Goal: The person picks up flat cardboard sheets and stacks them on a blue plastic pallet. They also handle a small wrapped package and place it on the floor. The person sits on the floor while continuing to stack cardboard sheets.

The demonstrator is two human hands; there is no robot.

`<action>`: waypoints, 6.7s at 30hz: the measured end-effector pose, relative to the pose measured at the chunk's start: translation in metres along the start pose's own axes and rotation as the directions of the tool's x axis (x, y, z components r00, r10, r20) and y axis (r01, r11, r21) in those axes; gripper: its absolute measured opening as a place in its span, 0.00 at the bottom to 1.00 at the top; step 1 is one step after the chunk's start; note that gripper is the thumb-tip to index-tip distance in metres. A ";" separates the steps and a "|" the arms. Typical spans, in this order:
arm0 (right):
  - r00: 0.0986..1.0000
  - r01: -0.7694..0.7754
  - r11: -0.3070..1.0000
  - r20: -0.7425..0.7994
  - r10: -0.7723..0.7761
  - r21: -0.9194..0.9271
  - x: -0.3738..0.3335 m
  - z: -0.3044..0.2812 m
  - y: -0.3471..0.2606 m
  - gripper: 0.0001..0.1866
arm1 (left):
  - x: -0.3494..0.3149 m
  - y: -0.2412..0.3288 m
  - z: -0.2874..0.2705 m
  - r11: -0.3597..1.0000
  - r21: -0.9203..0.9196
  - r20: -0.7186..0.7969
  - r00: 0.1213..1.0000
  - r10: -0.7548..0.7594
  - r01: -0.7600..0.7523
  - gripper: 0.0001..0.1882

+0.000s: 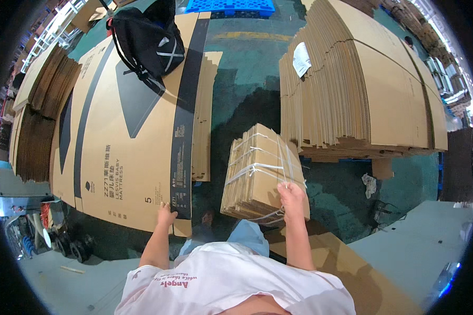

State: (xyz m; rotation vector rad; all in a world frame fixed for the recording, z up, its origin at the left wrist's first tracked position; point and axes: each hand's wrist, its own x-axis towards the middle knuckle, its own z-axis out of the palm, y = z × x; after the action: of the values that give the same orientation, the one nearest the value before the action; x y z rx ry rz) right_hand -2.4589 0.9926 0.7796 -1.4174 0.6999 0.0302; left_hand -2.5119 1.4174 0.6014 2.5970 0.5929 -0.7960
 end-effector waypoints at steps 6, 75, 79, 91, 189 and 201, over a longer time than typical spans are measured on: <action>0.988 0.055 0.979 0.152 -0.025 -0.197 0.061 0.006 -0.055 0.06 | -0.035 -0.024 0.052 0.990 -0.134 0.041 0.998 -0.046 0.051 0.30; 0.909 -0.169 0.466 -0.321 -0.267 -0.868 1.377 0.216 -0.646 0.19 | 1.154 0.974 -0.518 0.812 -0.577 0.267 0.960 0.086 0.088 0.16; 0.916 -0.227 0.393 -0.332 -0.225 -0.891 1.423 0.186 -0.621 0.16 | 1.175 1.010 -0.543 0.860 -0.441 0.411 0.909 -0.062 0.258 0.18; 0.930 -0.296 -0.177 -0.325 0.170 -0.939 1.537 0.167 -0.624 0.06 | 1.402 1.223 -0.601 0.900 -0.043 0.244 0.869 0.431 -0.434 0.18; 0.525 -0.075 0.917 0.798 -0.297 0.391 1.888 0.478 -0.630 0.14 | 1.610 1.600 -0.405 0.265 -0.447 -0.798 0.515 0.313 -0.854 0.13; 0.688 -0.020 0.527 -0.370 0.624 0.850 2.086 0.165 -0.243 0.26 | 1.591 1.257 -0.733 0.132 -0.559 -0.823 0.567 0.036 -0.819 0.20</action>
State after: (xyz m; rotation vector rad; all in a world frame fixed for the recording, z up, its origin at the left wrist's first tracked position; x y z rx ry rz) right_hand -0.6145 0.3002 0.0340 -0.3127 1.3742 -0.4489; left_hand -0.3769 1.1332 0.4939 1.5230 0.1619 0.6784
